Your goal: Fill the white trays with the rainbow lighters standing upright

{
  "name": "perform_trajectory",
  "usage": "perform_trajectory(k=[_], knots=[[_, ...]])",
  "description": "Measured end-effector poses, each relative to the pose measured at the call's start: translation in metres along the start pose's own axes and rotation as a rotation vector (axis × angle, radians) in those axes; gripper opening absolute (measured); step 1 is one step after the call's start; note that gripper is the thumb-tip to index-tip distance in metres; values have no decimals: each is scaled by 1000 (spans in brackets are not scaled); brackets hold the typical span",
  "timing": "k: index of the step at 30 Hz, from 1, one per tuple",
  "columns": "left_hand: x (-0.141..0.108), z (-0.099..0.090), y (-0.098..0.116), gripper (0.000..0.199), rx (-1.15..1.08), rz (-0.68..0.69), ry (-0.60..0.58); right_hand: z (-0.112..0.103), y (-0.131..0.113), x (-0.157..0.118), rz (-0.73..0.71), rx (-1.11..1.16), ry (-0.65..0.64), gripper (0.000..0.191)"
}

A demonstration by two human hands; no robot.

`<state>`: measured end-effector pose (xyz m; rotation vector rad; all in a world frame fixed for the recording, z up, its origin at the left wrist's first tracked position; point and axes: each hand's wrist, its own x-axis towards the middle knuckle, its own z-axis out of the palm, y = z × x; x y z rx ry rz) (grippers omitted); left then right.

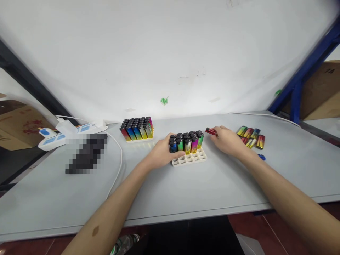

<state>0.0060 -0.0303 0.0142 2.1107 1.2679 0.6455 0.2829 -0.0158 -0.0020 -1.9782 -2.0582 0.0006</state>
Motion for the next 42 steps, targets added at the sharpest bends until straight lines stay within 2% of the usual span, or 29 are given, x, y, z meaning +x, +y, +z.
perform_trajectory(k=[4, 9, 15, 19, 23, 29, 37, 42], knots=[[0, 0, 0, 51, -5, 7, 1, -3, -6, -1, 29, 70, 17, 18], [0, 1, -2, 52, -20, 11, -6, -8, -15, -5, 61, 360, 20, 14], [0, 1, -2, 51, -33, 25, -2, -12, -24, -7, 62, 931, -60, 25], [0, 1, -2, 51, -33, 22, -4, -7, -23, -5, 108, 1184, -102, 52], [0, 1, -2, 50, -23, 16, -2, -3, -22, -3, 188, 1223, -137, 55], [0, 1, 0, 51, -38, 31, -4, -2, -21, -3, 199, 1264, -179, 43], [0, 1, -2, 50, -13, 32, 11, -6, -24, -5, 222, 1278, -156, 37], [0, 1, -1, 49, -20, 19, 2, -4, -23, -3, 229, 1245, -119, 43]])
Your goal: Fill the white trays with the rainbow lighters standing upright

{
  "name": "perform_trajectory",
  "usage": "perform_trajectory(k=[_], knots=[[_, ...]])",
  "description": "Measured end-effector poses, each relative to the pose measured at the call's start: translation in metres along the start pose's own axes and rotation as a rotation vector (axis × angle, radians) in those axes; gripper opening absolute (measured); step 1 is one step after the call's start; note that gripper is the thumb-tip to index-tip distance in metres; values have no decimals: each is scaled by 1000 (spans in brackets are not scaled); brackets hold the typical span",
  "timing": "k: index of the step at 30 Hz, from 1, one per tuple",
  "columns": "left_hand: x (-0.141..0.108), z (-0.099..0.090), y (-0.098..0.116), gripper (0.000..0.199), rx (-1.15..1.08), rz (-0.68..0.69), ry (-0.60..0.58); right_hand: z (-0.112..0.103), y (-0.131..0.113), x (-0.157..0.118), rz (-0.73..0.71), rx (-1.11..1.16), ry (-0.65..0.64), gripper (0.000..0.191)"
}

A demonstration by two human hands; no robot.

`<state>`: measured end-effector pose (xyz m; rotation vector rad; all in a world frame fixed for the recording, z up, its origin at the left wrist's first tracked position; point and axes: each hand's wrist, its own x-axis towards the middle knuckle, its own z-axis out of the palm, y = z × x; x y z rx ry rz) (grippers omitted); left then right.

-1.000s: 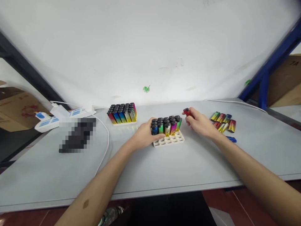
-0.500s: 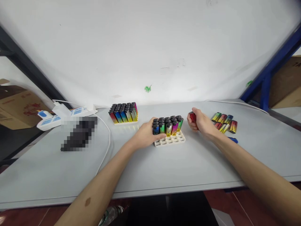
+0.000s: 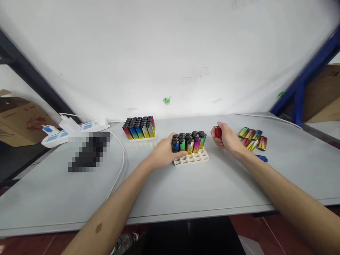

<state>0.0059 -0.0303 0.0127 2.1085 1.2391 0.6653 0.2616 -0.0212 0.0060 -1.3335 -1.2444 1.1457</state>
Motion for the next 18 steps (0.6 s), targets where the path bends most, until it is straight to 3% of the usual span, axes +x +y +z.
perform_trajectory(k=[4, 13, 18], knots=[[0, 0, 0, 49, 10, -5, 2, 0, 1, 0, -12, -33, -6, 49], [0, 0, 0, 51, -11, 6, 2, 0, -3, -5, -79, -12, -30, 29], [0, 0, 0, 51, -19, 5, -4, 0, 2, 0, -101, -3, 49, 43]])
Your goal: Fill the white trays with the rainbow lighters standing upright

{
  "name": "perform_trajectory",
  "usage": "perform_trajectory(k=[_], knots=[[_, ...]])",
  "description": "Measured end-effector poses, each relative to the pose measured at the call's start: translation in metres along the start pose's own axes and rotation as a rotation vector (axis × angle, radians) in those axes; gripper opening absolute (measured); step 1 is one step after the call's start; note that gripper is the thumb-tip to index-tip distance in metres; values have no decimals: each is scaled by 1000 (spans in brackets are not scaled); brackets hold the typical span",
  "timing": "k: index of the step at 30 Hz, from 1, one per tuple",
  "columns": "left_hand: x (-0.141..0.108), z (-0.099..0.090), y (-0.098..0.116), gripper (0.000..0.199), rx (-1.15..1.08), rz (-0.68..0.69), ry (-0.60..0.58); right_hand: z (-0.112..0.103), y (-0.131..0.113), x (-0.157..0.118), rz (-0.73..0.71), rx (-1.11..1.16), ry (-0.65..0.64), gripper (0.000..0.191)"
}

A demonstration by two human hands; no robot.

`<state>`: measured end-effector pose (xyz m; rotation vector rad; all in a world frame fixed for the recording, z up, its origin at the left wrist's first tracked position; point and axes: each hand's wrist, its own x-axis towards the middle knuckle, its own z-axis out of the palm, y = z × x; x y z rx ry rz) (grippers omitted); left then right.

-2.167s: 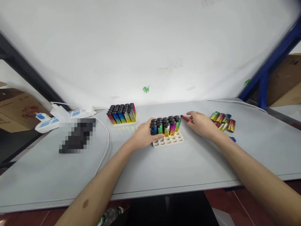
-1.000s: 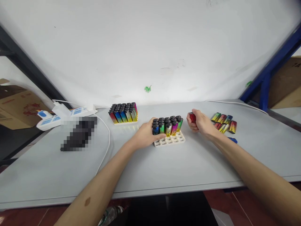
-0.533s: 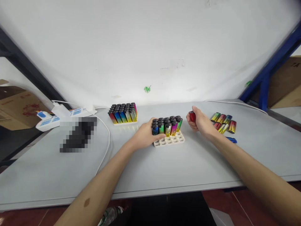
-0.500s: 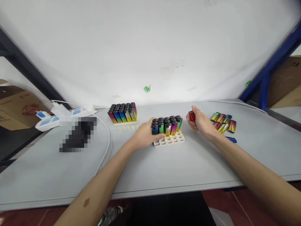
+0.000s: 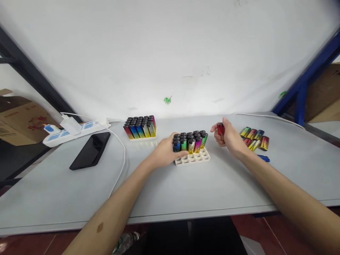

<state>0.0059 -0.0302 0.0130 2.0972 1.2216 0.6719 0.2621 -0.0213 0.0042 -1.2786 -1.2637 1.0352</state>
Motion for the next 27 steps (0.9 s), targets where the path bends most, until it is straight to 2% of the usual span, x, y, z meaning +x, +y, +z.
perform_trajectory(k=[3, 6, 11, 19, 27], knots=[[0, 0, 0, 49, 3, 1, -3, -1, 1, 2, -67, 22, 69, 52], [0, 0, 1, 47, 8, 0, -8, -4, -4, 0, -145, -19, 73, 46], [0, -1, 0, 49, 7, 0, -4, -12, -18, -8, -144, -164, -41, 33], [1, 1, -2, 49, 17, 1, -2, -10, -20, -11, -158, -114, -224, 30], [1, 0, -2, 46, 0, 13, 3, -8, -23, -16, -120, -178, -292, 31]])
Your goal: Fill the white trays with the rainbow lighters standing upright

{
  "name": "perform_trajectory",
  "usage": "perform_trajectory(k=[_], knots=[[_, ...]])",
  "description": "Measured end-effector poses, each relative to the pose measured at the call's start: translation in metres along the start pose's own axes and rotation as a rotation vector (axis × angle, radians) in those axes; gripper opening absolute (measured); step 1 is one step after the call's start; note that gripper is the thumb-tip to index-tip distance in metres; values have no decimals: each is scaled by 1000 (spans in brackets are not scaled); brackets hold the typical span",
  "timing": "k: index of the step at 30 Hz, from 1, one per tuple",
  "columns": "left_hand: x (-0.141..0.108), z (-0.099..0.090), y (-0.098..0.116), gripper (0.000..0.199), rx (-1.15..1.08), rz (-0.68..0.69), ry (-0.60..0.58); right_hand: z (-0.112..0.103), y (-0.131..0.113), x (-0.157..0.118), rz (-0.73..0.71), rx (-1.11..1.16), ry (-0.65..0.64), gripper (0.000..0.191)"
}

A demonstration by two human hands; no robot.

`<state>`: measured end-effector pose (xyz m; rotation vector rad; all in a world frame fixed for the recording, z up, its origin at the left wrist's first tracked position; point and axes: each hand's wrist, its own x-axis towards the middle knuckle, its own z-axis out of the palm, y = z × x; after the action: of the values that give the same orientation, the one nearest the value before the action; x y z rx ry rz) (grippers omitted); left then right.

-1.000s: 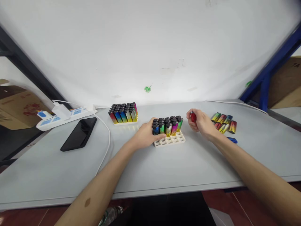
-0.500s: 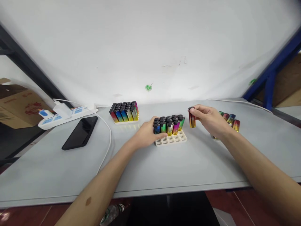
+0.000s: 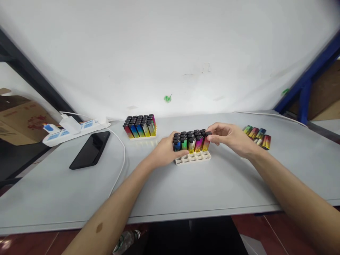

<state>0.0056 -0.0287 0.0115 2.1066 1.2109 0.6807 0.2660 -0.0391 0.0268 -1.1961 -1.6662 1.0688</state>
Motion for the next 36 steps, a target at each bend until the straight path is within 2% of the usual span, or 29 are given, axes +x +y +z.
perform_trajectory(k=[6, 14, 26, 31, 36], knots=[[-1, 0, 1, 47, 6, -5, -4, 1, -2, 0, -13, 0, 22, 33], [0, 0, 1, 48, 10, -13, -3, 6, -6, -2, -92, -49, -21, 32], [0, 0, 3, 47, 2, -17, -3, 4, -5, -3, -50, -26, -35, 30], [-1, -1, 6, 45, -2, -19, -10, 2, -8, -5, -40, -38, 54, 34], [-1, -1, 4, 47, 1, -18, -3, -6, -5, -1, -37, -94, 248, 32]])
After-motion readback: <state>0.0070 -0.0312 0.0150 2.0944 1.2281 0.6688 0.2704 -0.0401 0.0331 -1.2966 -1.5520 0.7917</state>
